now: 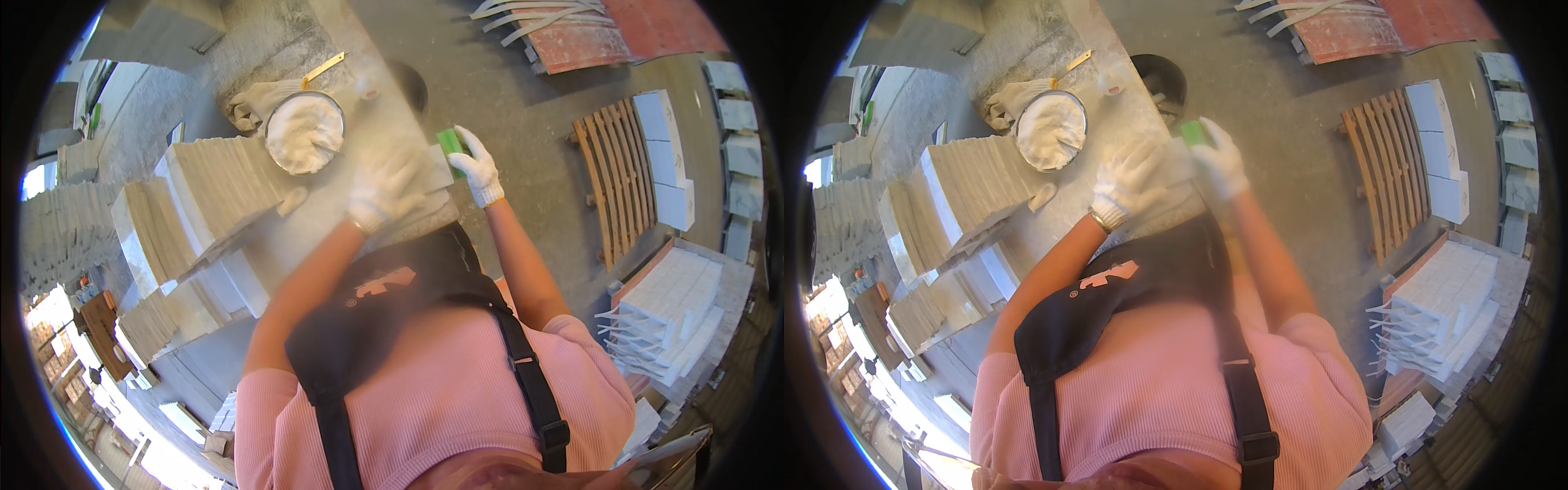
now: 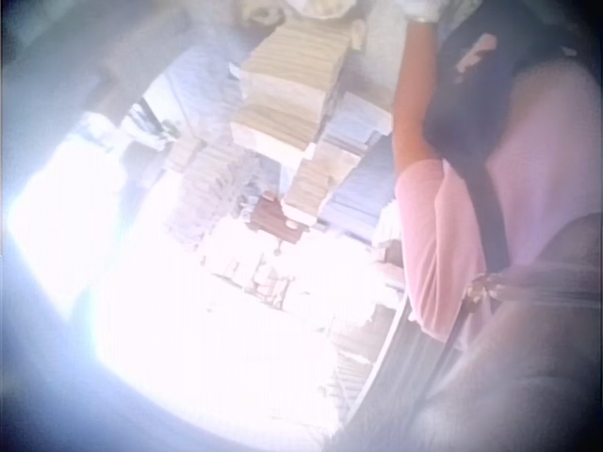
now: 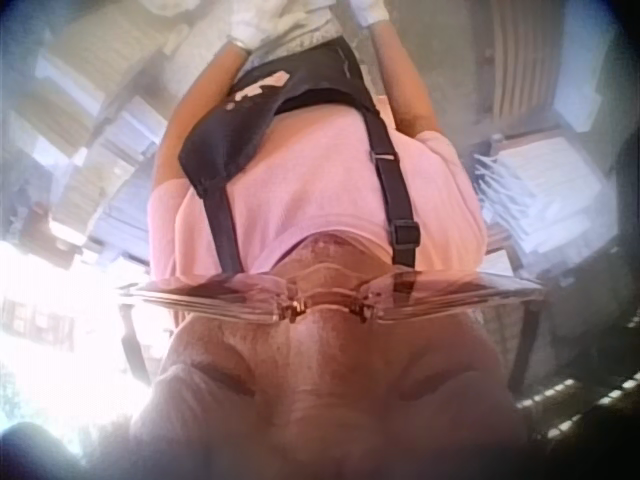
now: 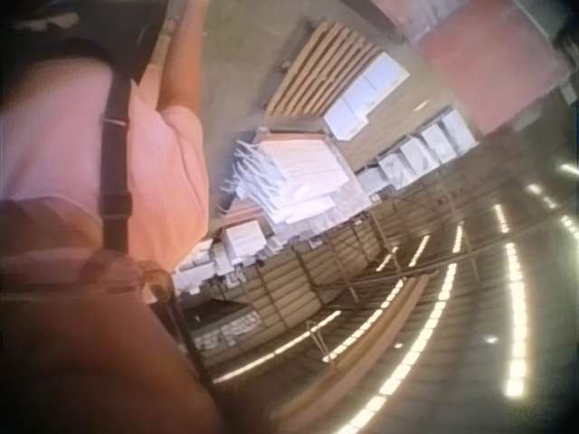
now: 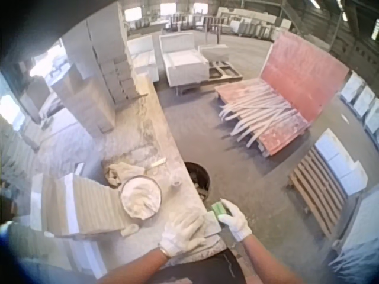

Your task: The person applies a white paste to the edges of rectangular tiles using a small metal spatula, then smooths the edges with a green block. The person repeats this process on multiple tiles, stacking finished pieces on the workbench.

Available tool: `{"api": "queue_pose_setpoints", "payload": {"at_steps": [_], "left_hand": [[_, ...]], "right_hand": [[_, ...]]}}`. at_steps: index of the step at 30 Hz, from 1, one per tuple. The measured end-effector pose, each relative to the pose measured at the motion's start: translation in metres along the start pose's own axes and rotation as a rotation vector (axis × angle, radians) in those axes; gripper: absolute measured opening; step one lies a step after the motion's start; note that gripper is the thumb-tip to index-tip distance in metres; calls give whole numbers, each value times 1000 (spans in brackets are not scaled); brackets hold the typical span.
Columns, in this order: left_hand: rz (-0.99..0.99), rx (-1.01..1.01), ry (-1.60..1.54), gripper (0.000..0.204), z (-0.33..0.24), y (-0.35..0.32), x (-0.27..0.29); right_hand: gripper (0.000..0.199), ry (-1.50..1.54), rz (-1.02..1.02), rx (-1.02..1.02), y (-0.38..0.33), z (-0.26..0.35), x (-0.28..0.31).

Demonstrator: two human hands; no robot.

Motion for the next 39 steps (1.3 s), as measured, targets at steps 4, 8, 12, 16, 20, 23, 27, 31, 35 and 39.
{"api": "queue_pose_setpoints", "payload": {"at_steps": [4, 8, 12, 16, 20, 23, 27, 31, 35, 39], "left_hand": [[2, 16, 46, 73, -5, 0, 3], [-30, 84, 55, 77, -12, 6, 3], [-16, 92, 98, 78, -13, 7, -1], [-48, 54, 54, 74, -8, 3, -3], [45, 6, 72, 66, -2, 4, -8], [127, -159, 86, 54, -5, 9, -6], [250, -355, 85, 51, -9, 22, -4], [268, -152, 203, 55, -10, 16, 2], [169, 154, 140, 69, -9, 5, 6], [132, 104, 160, 89, -10, 8, 3]], "right_hand": [[69, 115, -47, -5, 1, 7, 16], [70, 116, -41, 18, -16, 17, 23], [65, 8, 55, 170, -15, 16, 3], [66, -61, 21, 96, 8, -4, -7], [65, 127, -21, -6, 11, -13, 8], [66, 321, -3, -63, 0, -7, 20], [71, 355, 105, -70, -10, 9, 21], [73, 272, 215, -122, -11, 16, 18], [72, 321, 292, -130, -16, 19, 15], [72, 238, 340, -155, -30, 18, 14]]}}
Point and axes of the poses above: each hand's wrist, its own y-axis towards the middle knuckle, its own x-axis out of the back of the hand, z = x × y, the point moved 5 cm from there along y, towards the middle knuckle, and after that the axes turned 3 degrees about -y, right-handed, at the moved point
